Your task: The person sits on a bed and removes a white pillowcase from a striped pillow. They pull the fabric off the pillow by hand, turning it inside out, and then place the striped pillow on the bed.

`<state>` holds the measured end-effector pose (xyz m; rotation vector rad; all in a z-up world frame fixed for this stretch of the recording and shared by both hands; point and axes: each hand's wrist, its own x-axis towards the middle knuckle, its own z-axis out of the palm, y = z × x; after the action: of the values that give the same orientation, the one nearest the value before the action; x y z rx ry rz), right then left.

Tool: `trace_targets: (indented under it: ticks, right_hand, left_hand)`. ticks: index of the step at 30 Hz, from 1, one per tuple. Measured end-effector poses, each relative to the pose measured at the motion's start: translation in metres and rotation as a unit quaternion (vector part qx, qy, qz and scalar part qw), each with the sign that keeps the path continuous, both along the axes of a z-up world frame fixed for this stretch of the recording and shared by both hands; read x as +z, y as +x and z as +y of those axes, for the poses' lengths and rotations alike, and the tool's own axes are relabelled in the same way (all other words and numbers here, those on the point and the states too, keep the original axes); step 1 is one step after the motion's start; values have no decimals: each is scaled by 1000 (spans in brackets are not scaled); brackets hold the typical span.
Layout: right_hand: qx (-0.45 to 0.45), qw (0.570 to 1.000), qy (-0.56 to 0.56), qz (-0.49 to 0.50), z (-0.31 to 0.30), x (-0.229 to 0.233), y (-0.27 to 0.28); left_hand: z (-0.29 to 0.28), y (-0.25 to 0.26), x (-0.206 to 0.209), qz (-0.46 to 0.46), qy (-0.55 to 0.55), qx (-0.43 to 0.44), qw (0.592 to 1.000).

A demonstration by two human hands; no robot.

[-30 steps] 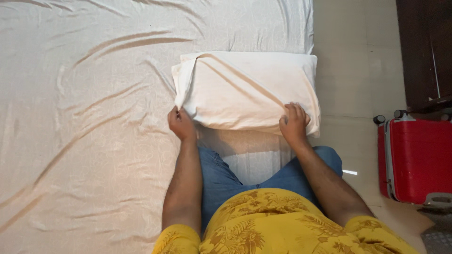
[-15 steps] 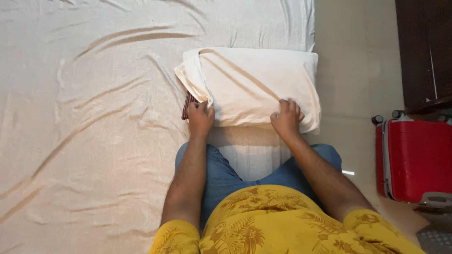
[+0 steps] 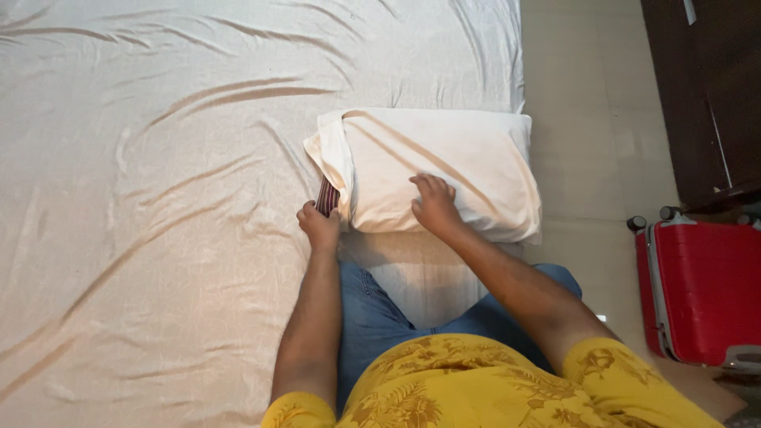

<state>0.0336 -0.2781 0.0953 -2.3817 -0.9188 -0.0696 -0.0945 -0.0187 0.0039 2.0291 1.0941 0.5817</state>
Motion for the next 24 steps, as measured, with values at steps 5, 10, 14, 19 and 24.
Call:
trace_targets:
  ticks: [5,10,14,19,24]
  right_hand:
    - [50,999,5,-18,16,0,-1]
    - [52,999,6,0,25,-9,-3]
    - [69,998,5,7,31,-10,-6]
    - [72,997,15,4,47,-8,-4]
    - [102,994,14,38,65,-2,-12]
  left_hand:
    - [17,5,-33,-57,-111,6,992]
    - [22,7,-42,-153,-187,10,970]
    - [22,2,-40,-126,-274,22,953]
    - [29,-10,-22,-83,-476,-62,873]
    - [22,-10,3,-60,-566,-169,805]
